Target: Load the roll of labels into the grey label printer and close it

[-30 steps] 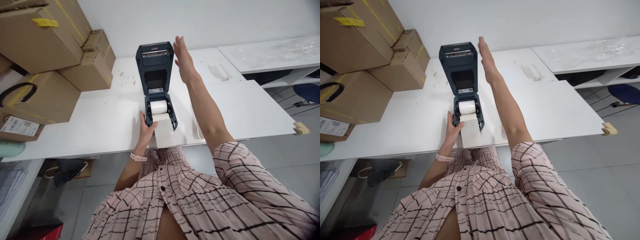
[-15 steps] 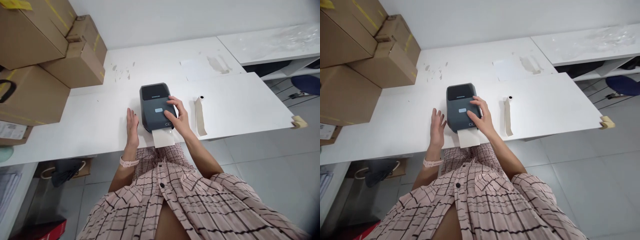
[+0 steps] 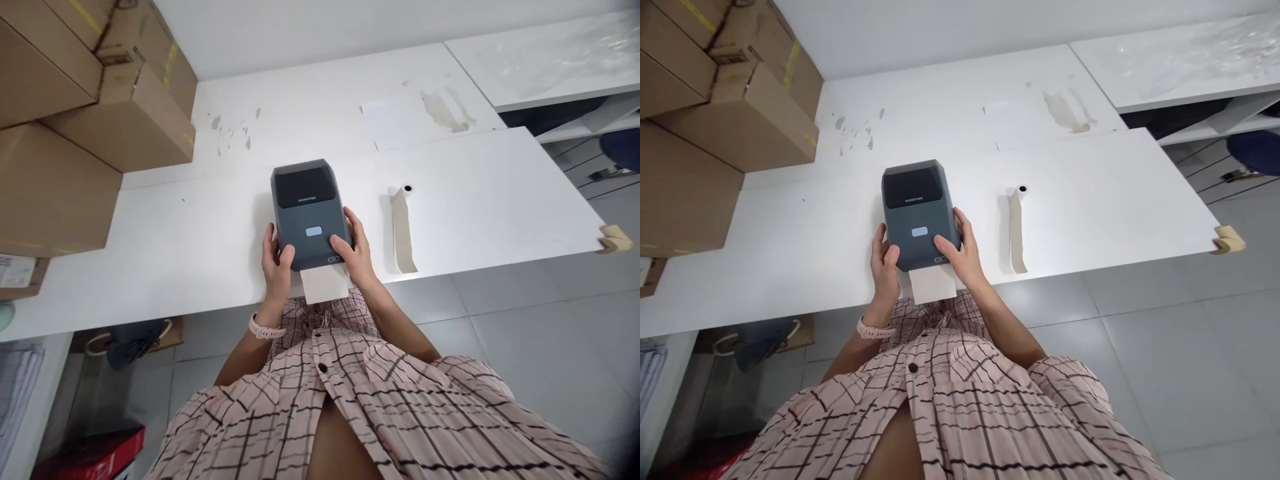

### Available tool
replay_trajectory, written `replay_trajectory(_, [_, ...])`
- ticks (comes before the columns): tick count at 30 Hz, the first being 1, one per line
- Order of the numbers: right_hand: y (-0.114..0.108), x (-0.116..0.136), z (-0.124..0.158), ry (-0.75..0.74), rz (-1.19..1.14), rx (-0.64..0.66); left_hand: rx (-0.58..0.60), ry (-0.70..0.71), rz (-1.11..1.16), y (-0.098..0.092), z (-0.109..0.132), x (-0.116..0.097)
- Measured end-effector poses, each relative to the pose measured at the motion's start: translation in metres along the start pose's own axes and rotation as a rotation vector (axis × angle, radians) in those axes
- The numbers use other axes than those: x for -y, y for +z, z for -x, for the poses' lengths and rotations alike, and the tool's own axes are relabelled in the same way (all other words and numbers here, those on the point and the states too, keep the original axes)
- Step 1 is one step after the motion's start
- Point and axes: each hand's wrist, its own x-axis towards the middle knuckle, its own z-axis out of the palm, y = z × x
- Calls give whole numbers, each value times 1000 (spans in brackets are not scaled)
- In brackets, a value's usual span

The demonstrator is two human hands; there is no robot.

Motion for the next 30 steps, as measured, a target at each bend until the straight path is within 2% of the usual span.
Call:
replay_trajectory(3, [0, -1, -1, -26, 56, 30, -30, 20, -20, 3, 8, -1])
replay_trajectory(4, [-1, -1, -2, -31, 55, 36, -92, 37, -29, 4, 15, -1])
replay_trajectory(7, [-1, -2, -3, -36, 9, 29, -400, 65, -65, 10, 46, 1])
replay_trajectory(8, [-1, -3, -4, -36, -2, 26, -440, 26, -62, 12, 57, 3])
replay_trajectory(10, [0, -6, -5, -39, 2, 25, -276, -141, -11, 15, 74, 3])
replay_trajectory(12, [1, -8, -5, -49, 23, 23, -26, -296, 59, 18, 80, -1])
replay_trajectory(14, [2, -6, -3, -66, 59, 19, 99, -355, 114, 21, 78, -9])
replay_trajectory(17, [1, 8, 3, -169, 271, -82, 121, -341, 129, 20, 73, -16])
replay_trajectory(19, [0, 22, 7, -313, 500, -142, 142, -349, 89, 15, 74, -13])
replay_trajectory(22, [1, 34, 10, -558, 751, -30, 178, -350, 25, -1, 76, -1])
replay_trajectory(24, [5, 35, 10, -683, 825, 22, 118, -286, -3, -14, 73, 6])
replay_trajectory(26, [11, 34, 8, -772, 870, -10, -44, -167, -40, -24, 65, 7])
replay_trajectory(28, [15, 36, 6, -812, 896, -29, -218, -35, -94, -27, 53, 2])
replay_trajectory(30, [14, 41, 5, -796, 877, -6, -285, 79, -128, -23, 40, -5])
